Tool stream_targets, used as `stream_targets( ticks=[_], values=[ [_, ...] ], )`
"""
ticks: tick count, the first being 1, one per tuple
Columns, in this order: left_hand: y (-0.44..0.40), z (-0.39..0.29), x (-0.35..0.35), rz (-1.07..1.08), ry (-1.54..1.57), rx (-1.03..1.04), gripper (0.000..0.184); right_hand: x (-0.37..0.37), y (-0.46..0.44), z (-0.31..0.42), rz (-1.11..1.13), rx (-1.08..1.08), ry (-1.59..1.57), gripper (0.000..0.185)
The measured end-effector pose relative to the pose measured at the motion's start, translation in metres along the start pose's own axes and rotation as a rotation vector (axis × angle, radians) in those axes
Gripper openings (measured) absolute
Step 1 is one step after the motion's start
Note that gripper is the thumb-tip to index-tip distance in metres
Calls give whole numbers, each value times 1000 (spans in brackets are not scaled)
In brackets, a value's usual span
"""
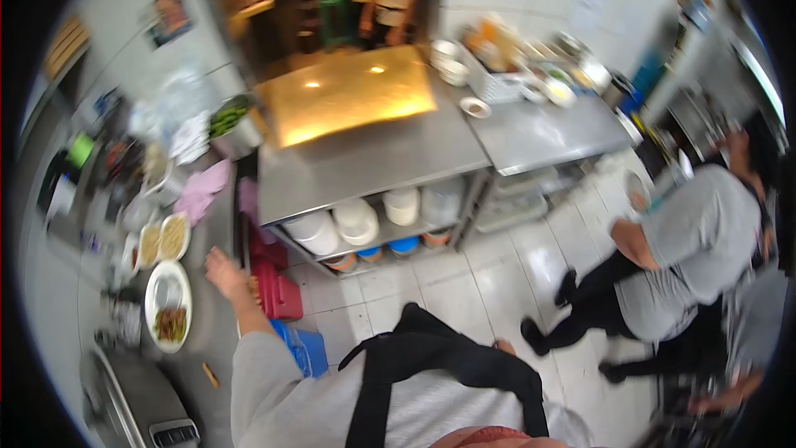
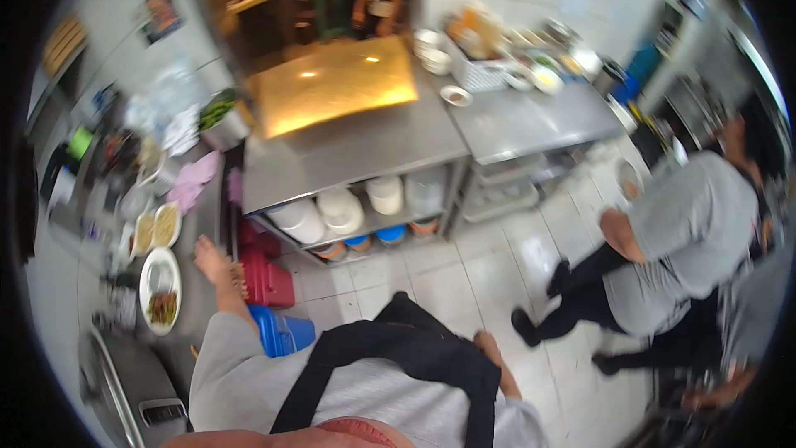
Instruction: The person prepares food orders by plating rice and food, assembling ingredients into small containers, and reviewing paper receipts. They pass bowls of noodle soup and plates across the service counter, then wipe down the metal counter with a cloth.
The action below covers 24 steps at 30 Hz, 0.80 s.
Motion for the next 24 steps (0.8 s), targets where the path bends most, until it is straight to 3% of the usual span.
stream_targets(
  ticks=[4, 24],
  values=[
    [-7, 11, 18, 4, 8, -98, 89, 1, -31, -10, 31, -54, 13, 21],
    [-4, 6, 14, 53, 33, -89, 82, 12, -65, -18, 141, -73, 59, 21]
  ],
)
Point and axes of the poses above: each hand's wrist, its own y-axis away from the middle knuckle, its own x-axis out of the palm, z = x × y, the point moved 2 cm from there along -y, towards the middle knuckle, and after that the axes turned 7 degrees about y, right-handed, at the moved point
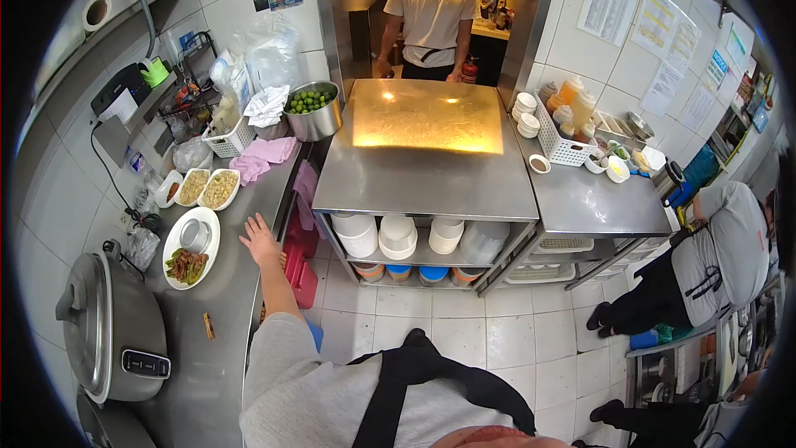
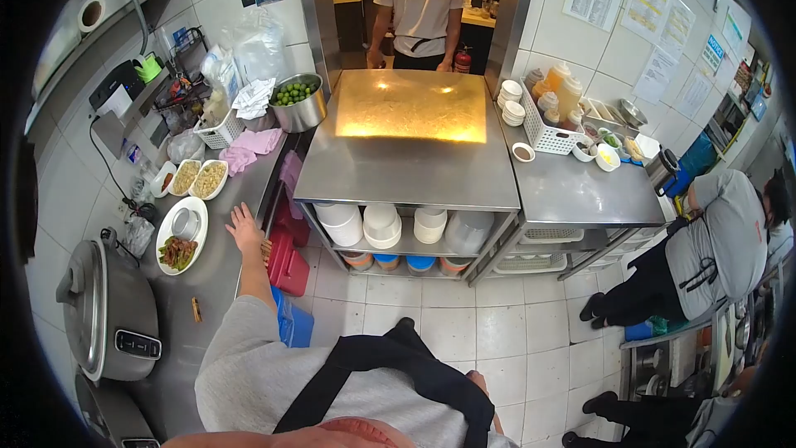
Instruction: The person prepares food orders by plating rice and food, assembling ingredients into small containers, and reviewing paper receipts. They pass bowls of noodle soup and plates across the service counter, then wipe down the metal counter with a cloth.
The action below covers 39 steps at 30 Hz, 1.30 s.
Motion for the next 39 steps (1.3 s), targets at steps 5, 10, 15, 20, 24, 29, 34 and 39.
stream_targets(
  ticks=[5, 10, 15, 20, 24, 29, 34, 39],
  values=[
    [-1, 0, 4, -2, 6, 1, 83, 5, -5, -3, 3, 0, -1, 21],
    [-3, 1, 8, -22, 51, 0, 82, 12, -6, -5, 11, -2, 0, 21],
    [-5, 4, 10, -27, 48, 0, 82, 37, -15, -15, 16, -40, 21, 21],
    [-4, 2, 8, 5, 61, 12, 87, 16, -20, -6, -152, -55, -86, 21],
    [1, -1, 2, 16, 70, 40, 90, -82, -49, 3, -491, 12, -352, 20],
    [-2, -1, 7, -10, 31, 29, 91, -328, -50, 103, -1124, -315, -372, 11],
    [0, -7, 2, -12, 11, 36, 92, -476, -102, 187, -1188, -565, -229, 25],
    [-3, -10, 3, -10, 5, 30, 95, -524, -196, 194, -1043, -359, -83, 35]
  ],
)
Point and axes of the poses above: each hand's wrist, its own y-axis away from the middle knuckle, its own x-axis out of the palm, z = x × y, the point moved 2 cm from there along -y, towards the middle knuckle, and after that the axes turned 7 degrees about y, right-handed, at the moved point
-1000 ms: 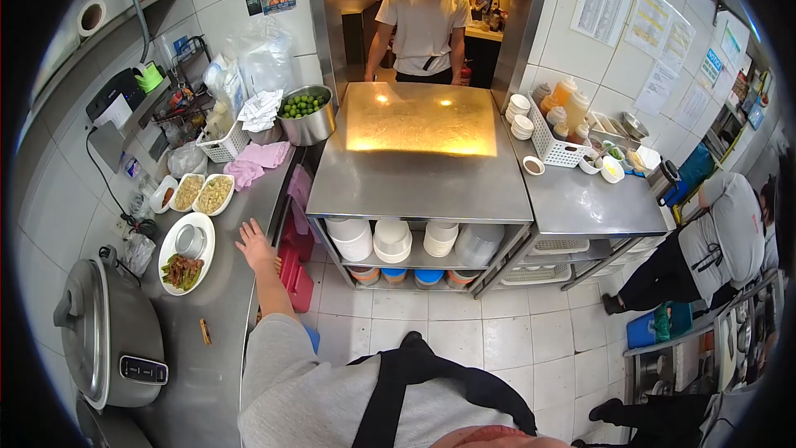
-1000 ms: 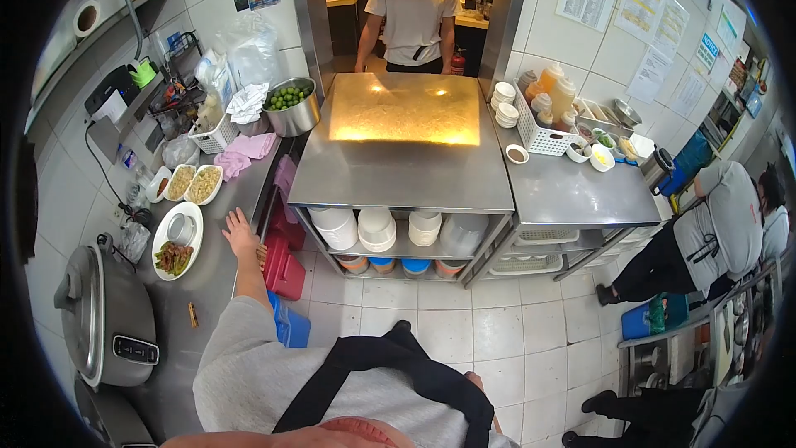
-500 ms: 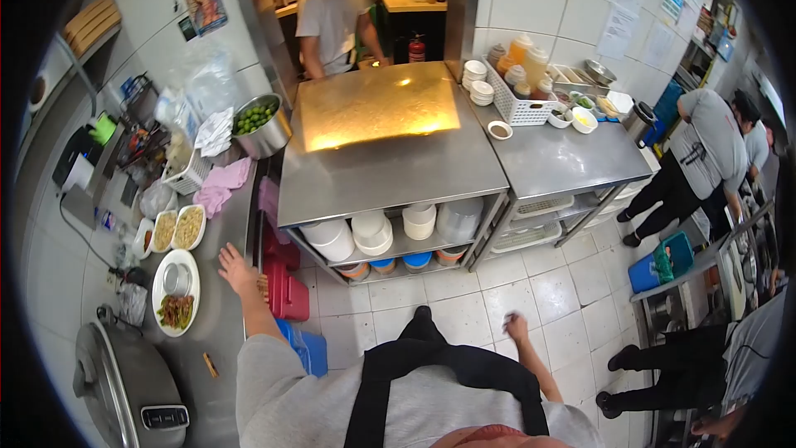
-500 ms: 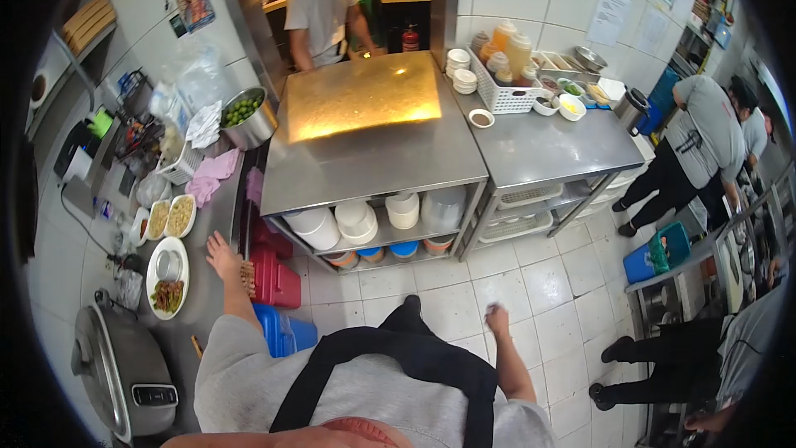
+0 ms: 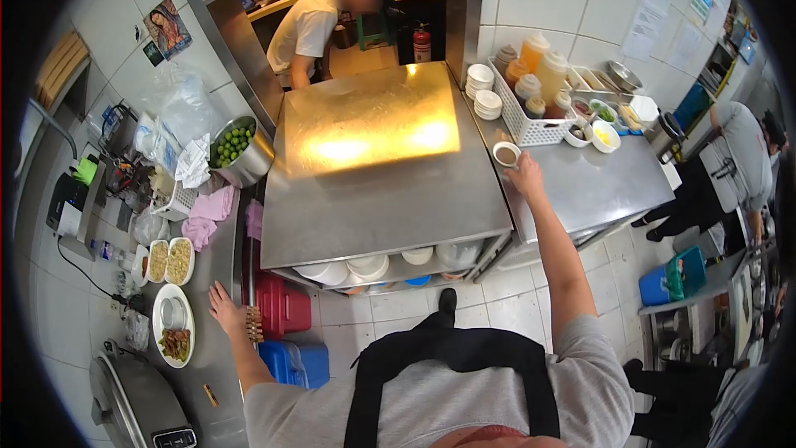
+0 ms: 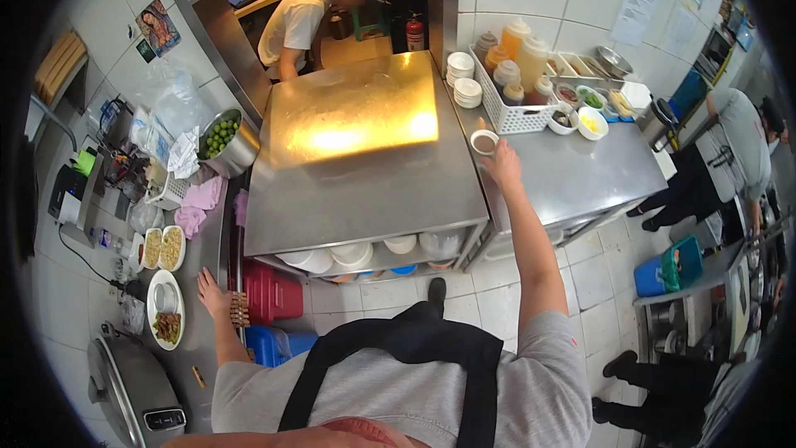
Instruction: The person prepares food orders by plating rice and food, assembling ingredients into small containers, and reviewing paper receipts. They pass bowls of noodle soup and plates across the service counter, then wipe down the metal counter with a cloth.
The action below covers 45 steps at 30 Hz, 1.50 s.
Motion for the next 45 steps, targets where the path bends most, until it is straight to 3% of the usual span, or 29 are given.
stream_targets(
  ticks=[6, 8, 9, 10, 12, 14, 16, 17, 19, 20, 23, 28, 32, 33, 35, 37, 42, 45],
  values=[
    [-15, -20, -11, 158, -26, -93, 104, 8, -26, 2, 107, 82, 19, 40],
    [-40, -33, -13, 185, 217, -350, 99, 14, -35, 2, 124, 99, 26, 37],
    [-45, -64, -25, -87, 281, -211, 79, 15, -39, 5, 97, 107, 27, 31],
    [-57, -96, -24, -88, 283, -186, 79, 18, -43, 5, 85, 128, 28, 31],
    [-80, -173, -34, -696, 601, 227, 58, 29, -47, 3, 42, 116, -50, 24],
    [-72, -304, -54, -562, 964, 440, 44, 39, -47, -3, -17, 123, -113, 17],
    [-66, -422, -33, -286, 1125, 735, 42, 28, -41, 1, -12, 113, -209, 15],
    [-60, -474, -13, 35, 1206, 661, 39, 29, -36, -2, -27, 94, -245, 14],
    [-47, -569, 6, 411, 1293, 805, 32, 23, -28, -6, 10, 93, -279, 12],
    [-39, -608, 13, 489, 1336, 802, 31, 17, -24, -9, 52, 68, -323, 11],
    [-29, -683, 14, 439, 1066, 796, 32, -16, -13, -28, 127, 73, -453, 9],
    [-23, -712, 30, 337, 872, 818, 27, -86, -35, -131, 81, 168, -422, 9],
    [-13, -718, 20, 240, 872, 639, 29, -129, -112, -266, -136, 178, -228, 12],
    [-9, -720, 20, 218, 819, 611, 30, -131, -139, -306, -232, 68, -146, 15],
    [-6, -724, 24, 177, 763, 547, 28, -138, -202, -368, -228, 207, -95, 37],
    [2, -727, 22, 106, 725, 512, 20, -149, -251, -399, -361, 133, 64, 42],
    [-4, -732, 29, -21, 594, 454, 15, -125, -331, -475, -211, 249, -172, 32],
    [-4, -709, 31, -1, 910, 264, 11, -150, -326, -465, -137, 286, -293, 25]
  ],
)
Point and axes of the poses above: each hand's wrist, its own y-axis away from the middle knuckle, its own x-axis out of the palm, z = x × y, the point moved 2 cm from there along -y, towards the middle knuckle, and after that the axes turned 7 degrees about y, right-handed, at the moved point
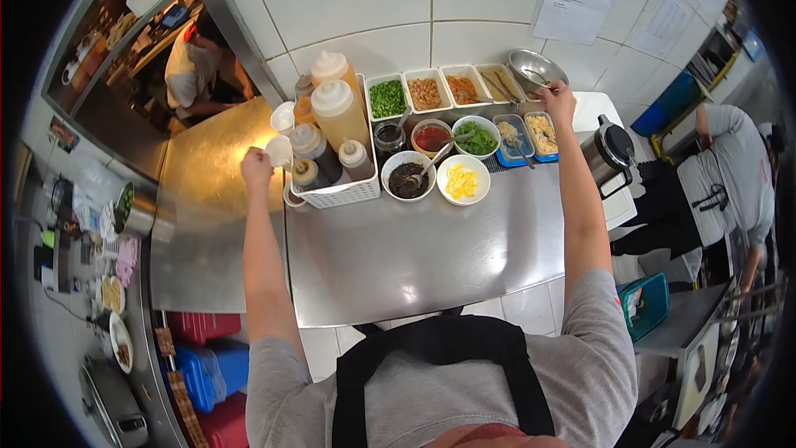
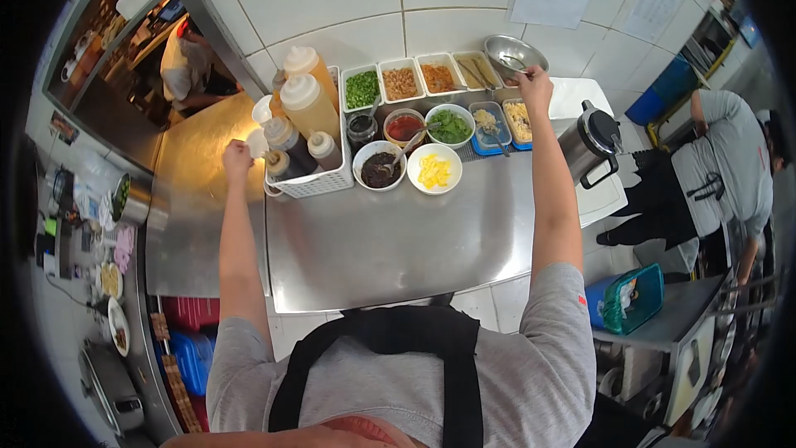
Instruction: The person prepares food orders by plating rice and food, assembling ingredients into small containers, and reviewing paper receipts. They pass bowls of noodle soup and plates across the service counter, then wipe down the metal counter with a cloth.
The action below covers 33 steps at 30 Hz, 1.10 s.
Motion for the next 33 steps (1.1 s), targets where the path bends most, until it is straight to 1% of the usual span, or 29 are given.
stream_targets(
  ticks=[1, 2, 3, 5, 7, 8, 9, 10, 12, 13, 14, 15, 16, 17, 18, 19, 20, 21, 22, 23, 24, 25, 27, 28, 30, 31, 33],
  values=[
    [6, -5, -13, -73, 92, -28, 10, -10, 4, 14, 2, 15, -50, 21],
    [19, -12, -27, -164, 178, -23, 10, -13, 6, 22, -6, -34, -87, 17],
    [39, -17, -44, -255, 264, -14, 9, -10, 7, 27, 8, -51, -91, 17],
    [90, -36, -75, -242, 178, 15, 8, -2, 12, 42, 48, -326, -284, 14],
    [147, -51, -86, -56, 201, -63, 6, 8, 36, 76, 151, -429, -286, 13],
    [175, -61, -82, 32, 247, -95, 5, 26, 42, 85, 209, -452, -327, 15],
    [202, -73, -71, 123, 295, -126, 4, 43, 49, 93, 265, -474, -367, 16],
    [227, -86, -54, 191, 397, -157, 3, 51, 60, 108, 280, -514, -315, 17],
    [264, -108, -14, 365, 367, -219, 4, 66, 72, 126, 309, -556, -254, 18],
    [277, -115, 8, 420, 422, -244, 6, 80, 71, 124, 327, -560, -250, 18],
    [287, -127, 24, 432, 438, -286, 6, 91, 67, 117, 398, -550, -254, 26],
    [294, -125, 38, 455, 424, -256, 5, 87, 65, 116, 393, -546, -262, 26],
    [297, -137, 41, 507, 329, -240, 8, 78, 61, 113, 387, -539, -222, 31],
    [297, -135, 43, 500, 327, -239, 8, 67, 55, 111, 385, -536, -180, 37],
    [300, -134, 45, 483, 283, -116, 11, 55, 45, 106, 324, -549, 32, 42],
    [300, -145, 46, 464, 241, 5, 14, 51, 34, 95, 329, -558, 37, 42],
    [302, -151, 42, 566, 214, -95, 42, 47, 22, 87, 231, -635, 282, 38],
    [303, -163, 37, 563, 223, -100, 42, 46, 15, 82, 127, -704, 526, 35],
    [306, -175, 36, 580, 136, 59, 58, 45, 12, 80, 130, -710, 532, 35],
    [307, -184, 36, 591, 47, 219, 75, 45, 8, 77, 188, -633, 619, 32],
    [309, -185, 40, 699, 91, 152, 91, 46, 5, 73, 247, -554, 704, 29],
    [311, -184, 45, 697, 95, 149, 91, 48, 1, 71, 248, -558, 707, 29],
    [315, -180, 56, 659, 93, 174, 91, 54, -6, 63, 399, -548, 776, 19],
    [316, -178, 60, 662, 92, 169, 91, 53, -11, 59, 405, -547, 776, 19],
    [317, -175, 64, 588, 125, 159, 92, 46, -20, 54, 313, -605, 765, 13],
    [318, -174, 65, 593, 125, 152, 92, 34, -23, 61, 321, -604, 768, 13],
    [319, -175, 65, 535, 178, 105, 91, 5, -31, 77, 396, -643, 851, 14]
  ],
)
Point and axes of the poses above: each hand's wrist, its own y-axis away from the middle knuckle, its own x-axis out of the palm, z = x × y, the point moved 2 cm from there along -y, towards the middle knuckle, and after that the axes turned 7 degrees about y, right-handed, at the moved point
